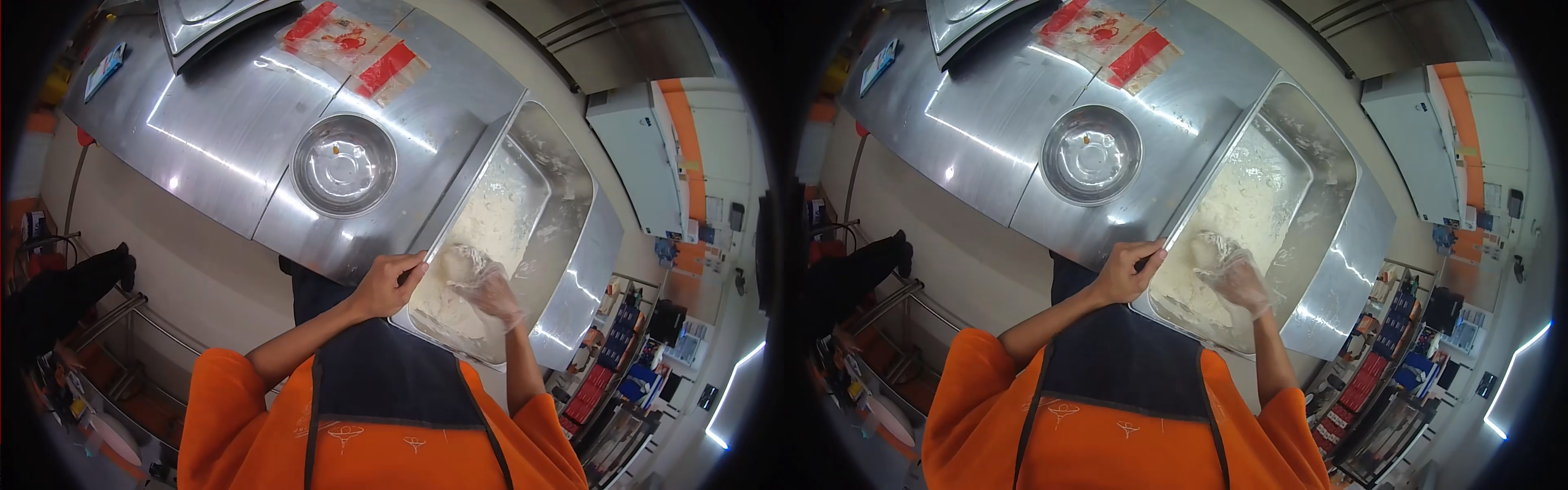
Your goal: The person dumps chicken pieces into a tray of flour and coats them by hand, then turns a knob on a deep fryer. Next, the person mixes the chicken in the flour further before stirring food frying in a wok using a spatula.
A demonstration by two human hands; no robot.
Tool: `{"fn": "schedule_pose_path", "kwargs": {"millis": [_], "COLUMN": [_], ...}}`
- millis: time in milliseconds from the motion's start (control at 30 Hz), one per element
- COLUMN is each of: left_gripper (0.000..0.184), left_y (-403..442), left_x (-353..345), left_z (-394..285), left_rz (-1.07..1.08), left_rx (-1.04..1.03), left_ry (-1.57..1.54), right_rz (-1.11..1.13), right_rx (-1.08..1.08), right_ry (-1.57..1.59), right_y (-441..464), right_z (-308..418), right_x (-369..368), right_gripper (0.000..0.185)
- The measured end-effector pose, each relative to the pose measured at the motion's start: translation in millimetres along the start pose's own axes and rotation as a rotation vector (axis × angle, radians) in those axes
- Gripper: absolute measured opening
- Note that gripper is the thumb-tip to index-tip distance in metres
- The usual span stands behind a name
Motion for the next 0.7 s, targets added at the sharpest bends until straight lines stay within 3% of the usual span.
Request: {"fn": "schedule_pose_path", "kwargs": {"millis": [67, 167, 267, 367, 467, 533, 600, 667, 700], "left_gripper": [0.025, 0.025, 0.025, 0.025, 0.024, 0.024, 0.024, 0.024, 0.024], "left_y": [1, 0, 1, 0, 2, -1, -3, 0, 1], "left_x": [-1, -1, -1, 1, 0, 0, 1, -3, -3], "left_z": [1, 1, -1, 1, 2, 4, 5, 1, -2], "left_rz": [-0.001, -0.003, 0.003, -0.011, -0.013, -0.02, -0.018, -0.008, -0.018], "left_rx": [0.001, -0.01, -0.006, -0.008, -0.018, -0.002, 0.014, -0.007, -0.025], "left_ry": [0.004, 0.017, 0.024, 0.007, 0.0, -0.013, 0.005, 0.001, -0.01], "right_rz": [0.001, -0.167, -0.472, -0.297, 0.194, 0.125, 0.023, -0.102, -0.001], "right_rx": [-0.046, -0.126, 0.167, 0.461, 0.124, -0.388, -0.236, 0.566, 0.061], "right_ry": [0.579, 0.077, -0.284, -0.17, 0.509, 0.624, 0.335, -0.389, 0.177], "right_y": [12, 47, 53, 16, -2, -14, -17, -37, -18], "right_z": [4, -45, -11, -16, -48, -91, -107, -85, -86], "right_x": [22, 22, -23, -67, -60, -26, -23, -76, -63], "right_gripper": [0.051, 0.054, 0.045, 0.044, 0.047, 0.051, 0.055, 0.059, 0.067]}}
Point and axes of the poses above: each hand's wrist, its own y-axis towards the middle knuckle, its own x-axis out of the back of the hand, z = x × y, the point moved 10 cm from there along y, towards the middle knuckle, and after that the axes turned 3 degrees about y, right-handed, at the moved point
